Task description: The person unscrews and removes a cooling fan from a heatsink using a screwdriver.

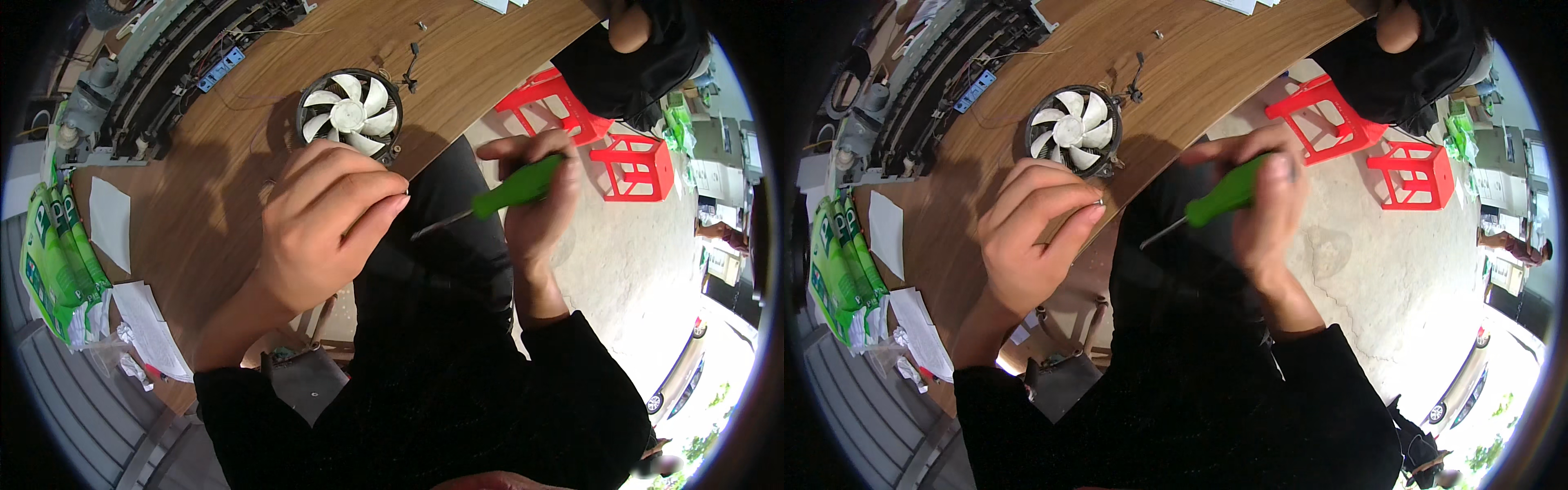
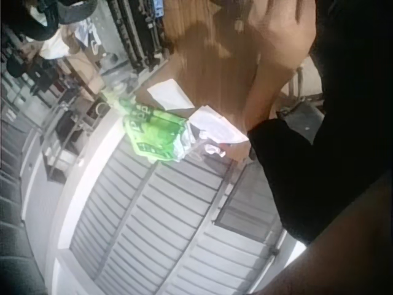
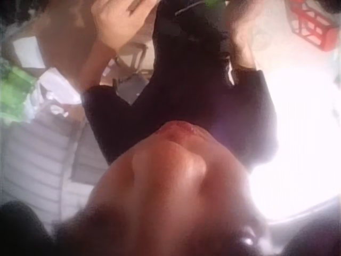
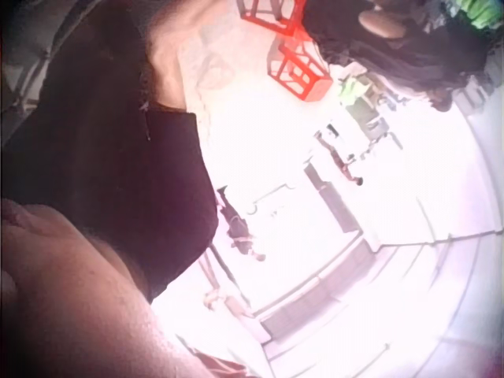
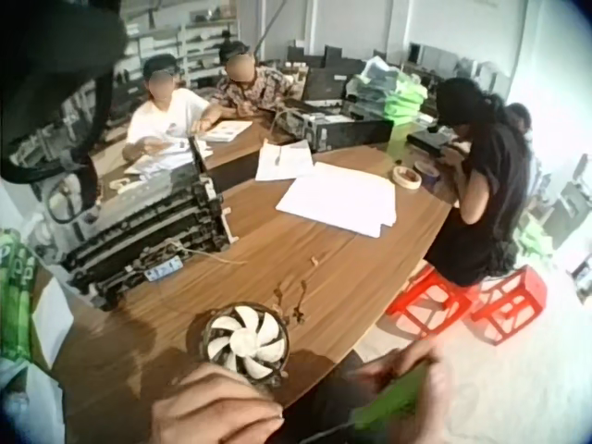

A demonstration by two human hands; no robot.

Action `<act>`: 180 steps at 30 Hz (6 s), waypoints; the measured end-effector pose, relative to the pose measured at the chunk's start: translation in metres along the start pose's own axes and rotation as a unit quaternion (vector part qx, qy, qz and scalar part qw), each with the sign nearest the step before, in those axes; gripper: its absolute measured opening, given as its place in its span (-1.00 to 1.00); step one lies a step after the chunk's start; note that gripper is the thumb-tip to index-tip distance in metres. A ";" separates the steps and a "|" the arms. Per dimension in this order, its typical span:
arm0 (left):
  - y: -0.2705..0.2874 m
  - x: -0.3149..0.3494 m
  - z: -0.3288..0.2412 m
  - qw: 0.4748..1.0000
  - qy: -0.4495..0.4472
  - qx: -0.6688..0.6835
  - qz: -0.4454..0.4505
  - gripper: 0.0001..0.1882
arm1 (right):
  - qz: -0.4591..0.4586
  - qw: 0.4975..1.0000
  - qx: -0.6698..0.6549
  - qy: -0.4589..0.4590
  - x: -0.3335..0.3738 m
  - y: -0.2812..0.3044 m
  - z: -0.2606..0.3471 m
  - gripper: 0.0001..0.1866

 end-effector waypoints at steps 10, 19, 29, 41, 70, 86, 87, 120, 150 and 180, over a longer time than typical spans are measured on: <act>-0.013 0.017 0.035 0.909 0.234 0.345 0.002 -0.89 | -0.200 0.949 -0.241 0.035 0.004 0.035 0.005 -0.34; -0.011 0.015 0.033 0.868 0.195 0.455 -0.035 -0.84 | -0.146 0.965 -0.213 0.041 0.010 0.036 0.001 -0.33; -0.013 0.016 0.037 0.884 0.210 0.416 -0.026 -0.86 | -0.124 0.966 -0.219 0.051 0.008 0.029 0.001 -0.35; -0.012 0.016 0.038 0.912 0.203 0.355 0.019 -0.83 | -0.117 0.973 -0.181 0.085 0.012 0.029 0.004 -0.34; -0.033 0.023 0.001 0.987 -0.014 -0.159 -0.003 -0.81 | -0.062 0.994 -0.089 -0.003 0.021 0.060 0.009 -0.30; -0.031 0.016 0.012 0.964 -0.034 -0.262 -0.024 -0.80 | 0.310 0.862 0.260 0.305 -0.004 -0.044 0.091 -0.36; -0.031 0.016 0.013 0.967 -0.027 -0.254 -0.020 -0.81 | 0.309 0.864 0.258 0.302 -0.003 -0.044 0.091 -0.38; 0.015 0.000 0.027 0.995 0.054 -0.070 -0.045 -0.65 | 0.230 0.850 0.331 0.339 -0.054 -0.090 0.093 -0.33; 0.019 -0.005 0.046 0.999 0.009 -0.005 -0.044 -0.82 | 0.246 0.807 0.345 0.411 -0.099 -0.122 0.104 -0.67; -0.013 0.055 0.125 0.980 0.102 0.148 -0.088 -0.80 | 0.260 0.887 0.261 0.280 -0.088 -0.122 0.083 -0.52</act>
Point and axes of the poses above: each hand's wrist, its own x-axis away from the middle knuckle, its own y-axis out of the back of the hand, z = x × y, the point moved 7 cm from there along -x, towards the middle knuckle, and after that the axes turned 10 degrees about z, right-handed, at the moved point
